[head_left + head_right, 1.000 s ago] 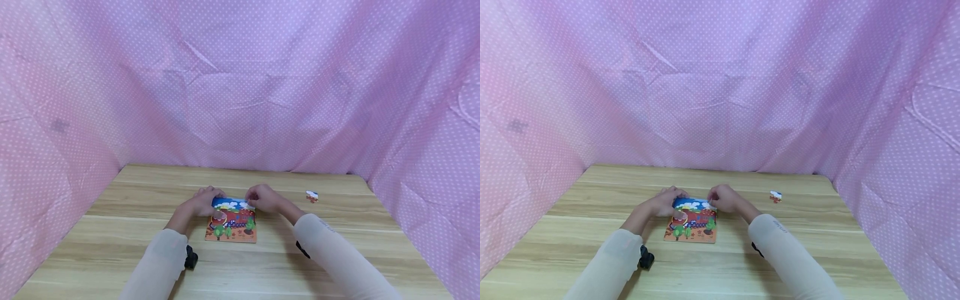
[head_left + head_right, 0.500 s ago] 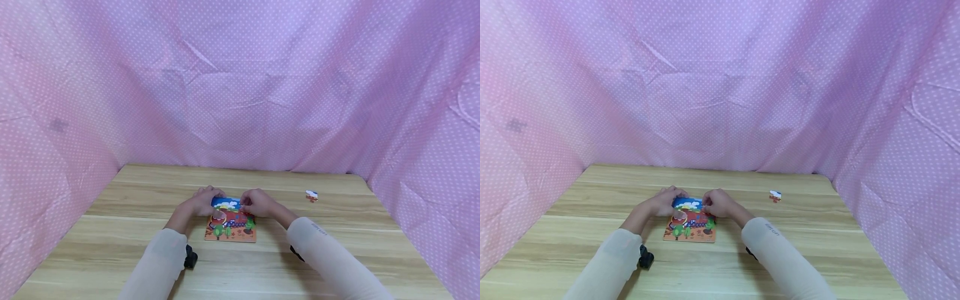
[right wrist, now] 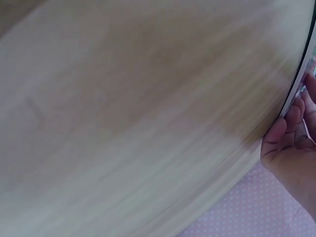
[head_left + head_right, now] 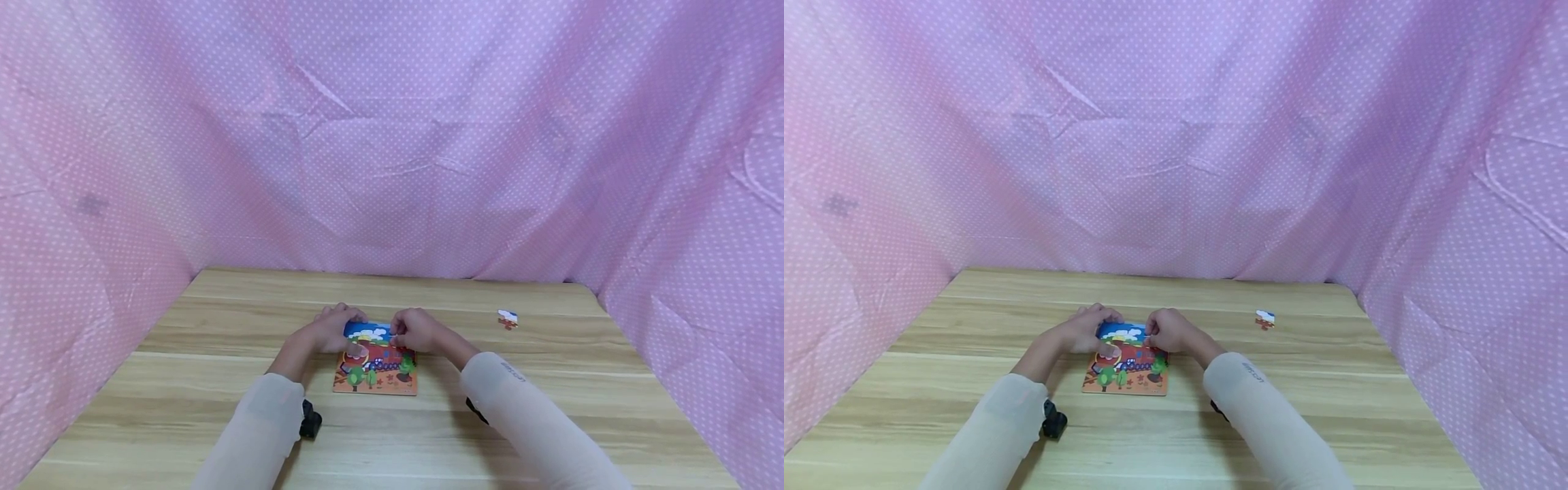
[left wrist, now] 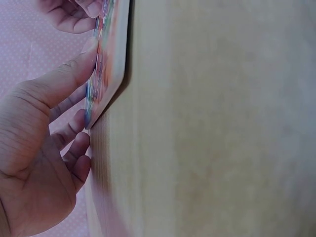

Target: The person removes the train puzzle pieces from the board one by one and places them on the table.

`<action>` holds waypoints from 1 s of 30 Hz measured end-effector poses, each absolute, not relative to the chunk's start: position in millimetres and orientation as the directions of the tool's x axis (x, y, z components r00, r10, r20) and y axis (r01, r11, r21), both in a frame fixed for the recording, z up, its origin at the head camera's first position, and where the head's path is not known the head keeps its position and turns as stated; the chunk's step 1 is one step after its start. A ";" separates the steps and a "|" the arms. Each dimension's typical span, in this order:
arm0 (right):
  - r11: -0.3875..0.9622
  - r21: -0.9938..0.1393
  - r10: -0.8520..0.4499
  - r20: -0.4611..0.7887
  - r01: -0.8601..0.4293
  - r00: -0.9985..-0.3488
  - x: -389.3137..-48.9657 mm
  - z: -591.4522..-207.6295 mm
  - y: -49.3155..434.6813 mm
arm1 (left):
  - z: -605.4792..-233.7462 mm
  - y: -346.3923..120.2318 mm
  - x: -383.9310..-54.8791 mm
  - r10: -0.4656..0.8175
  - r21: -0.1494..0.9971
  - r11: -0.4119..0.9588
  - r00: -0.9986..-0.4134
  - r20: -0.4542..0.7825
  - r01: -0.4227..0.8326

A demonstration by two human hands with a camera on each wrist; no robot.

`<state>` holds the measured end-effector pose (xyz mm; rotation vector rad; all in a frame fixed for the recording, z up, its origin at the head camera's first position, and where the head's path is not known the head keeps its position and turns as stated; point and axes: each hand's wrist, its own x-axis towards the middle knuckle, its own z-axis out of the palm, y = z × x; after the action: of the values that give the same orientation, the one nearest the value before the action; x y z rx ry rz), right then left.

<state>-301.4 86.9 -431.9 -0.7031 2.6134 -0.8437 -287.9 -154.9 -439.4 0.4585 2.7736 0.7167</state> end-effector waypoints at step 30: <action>0.698 -0.626 -0.544 -0.147 -0.348 -0.826 -302.6 -432.4 87.6 | -441.8 -155.4 -284.4 0.375 0.523 0.810 -0.920 -0.117 0.264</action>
<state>-302.6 87.6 -432.4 -0.7009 2.5871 -0.8585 -284.4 -155.4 -441.8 0.4974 2.7817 0.7581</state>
